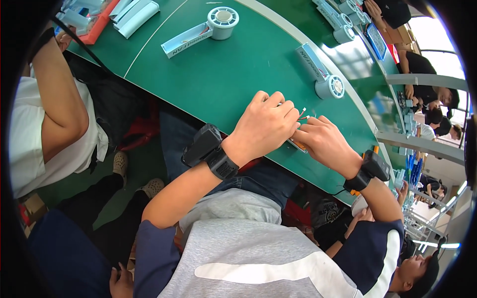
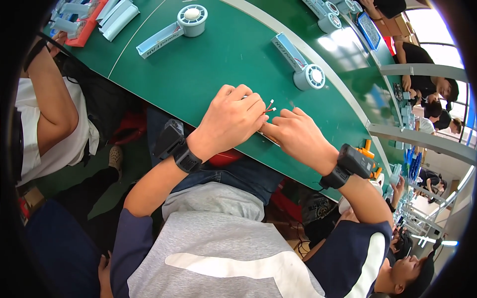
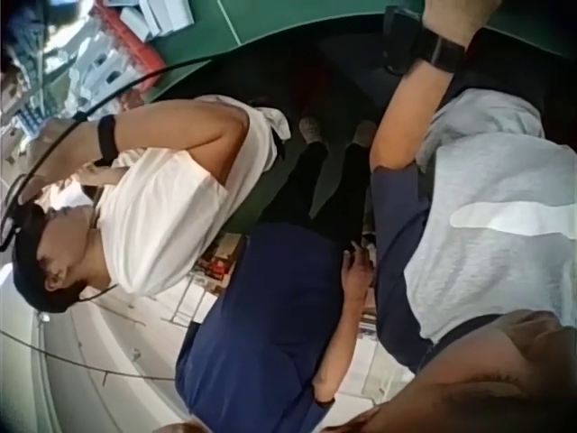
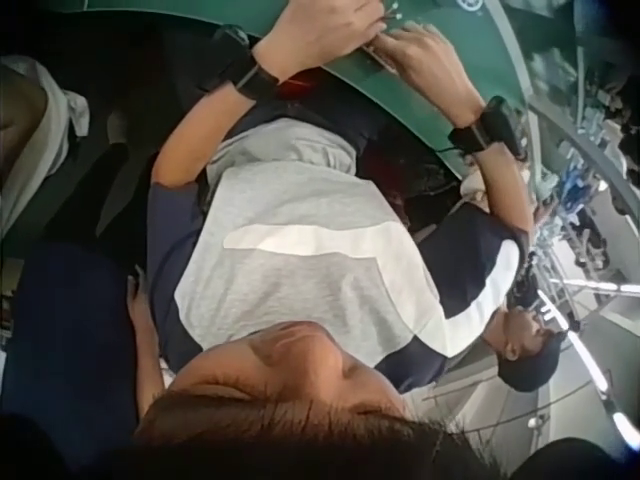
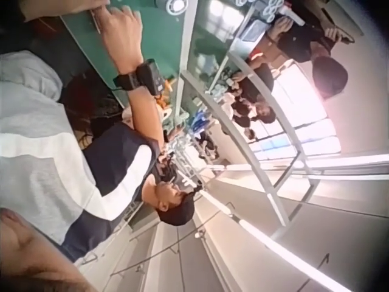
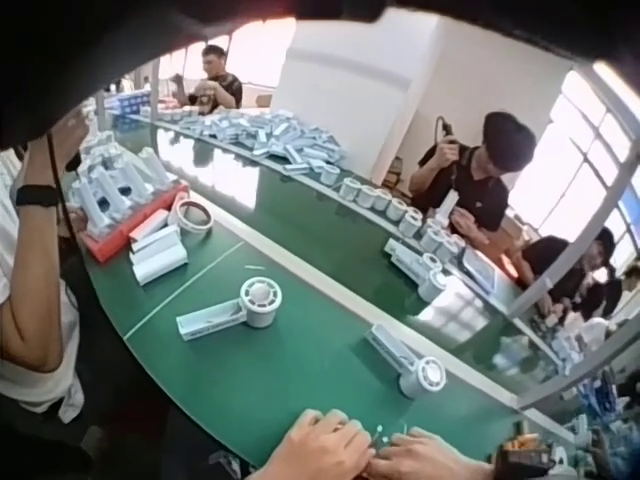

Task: The person applies adhesive tape to batteries, places them into fan housings, and sets the units on the table. After emptying a box of batteries onto the workspace, they continue taping and fitting batteries into the housings.

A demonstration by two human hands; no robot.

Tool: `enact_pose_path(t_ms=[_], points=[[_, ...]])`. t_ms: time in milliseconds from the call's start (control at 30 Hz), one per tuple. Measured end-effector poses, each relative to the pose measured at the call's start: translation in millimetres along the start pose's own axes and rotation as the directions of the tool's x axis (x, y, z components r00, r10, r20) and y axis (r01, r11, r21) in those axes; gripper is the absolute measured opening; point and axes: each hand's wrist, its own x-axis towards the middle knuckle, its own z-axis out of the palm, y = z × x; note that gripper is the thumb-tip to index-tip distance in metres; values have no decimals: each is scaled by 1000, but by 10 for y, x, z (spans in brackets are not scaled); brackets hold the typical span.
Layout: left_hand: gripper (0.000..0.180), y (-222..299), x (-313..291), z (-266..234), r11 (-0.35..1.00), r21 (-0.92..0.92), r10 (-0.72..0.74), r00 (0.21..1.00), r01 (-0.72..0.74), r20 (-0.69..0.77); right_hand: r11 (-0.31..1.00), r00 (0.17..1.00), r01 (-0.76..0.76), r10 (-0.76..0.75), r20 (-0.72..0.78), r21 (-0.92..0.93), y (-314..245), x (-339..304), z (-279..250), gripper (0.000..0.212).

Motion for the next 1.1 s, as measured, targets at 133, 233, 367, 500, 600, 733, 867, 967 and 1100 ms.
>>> enact_pose_path(t_ms=[133, 233, 367, 500, 600, 733, 867, 967, 1100], points=[[14, -8, -8, 32, 999, 39, 34, 996, -31, -81, 1000, 999, 2, -3, -51, -16, -37, -27, 43, 27], [15, 44, -74, 25, 998, 55, 38, 998, -35, -46, 998, 984, 9, -21, -178, -67, -139, -103, 96, 27], [19, 11, 82, -113, 999, 3, 46, 993, -47, 107, 617, 806, -393, 588, -68, 682, -126, -427, 262, 23], [22, -21, 344, -162, 994, -14, -88, 861, 110, 500, 553, 840, -453, 527, 128, 699, 22, -360, 342, 27], [17, -6, 494, -167, 973, -18, -161, 730, 230, 664, 139, 737, -596, 486, 470, 791, -31, -242, 179, 27], [7, -99, 513, -154, 952, -35, -202, 707, 305, 677, -141, 622, -624, 506, 597, 769, -171, -126, 173, 22], [9, -25, 434, -158, 968, -29, -172, 741, 250, 649, -169, 668, -520, 531, 521, 838, -218, -198, 335, 16], [14, 77, 514, -209, 989, -78, -52, 772, 130, 634, -25, 668, -520, 611, 425, 854, -306, -280, 256, 14], [15, -65, 452, -126, 990, -114, 9, 767, 84, 642, -145, 628, -334, 702, 335, 931, -430, -261, 518, 11]])
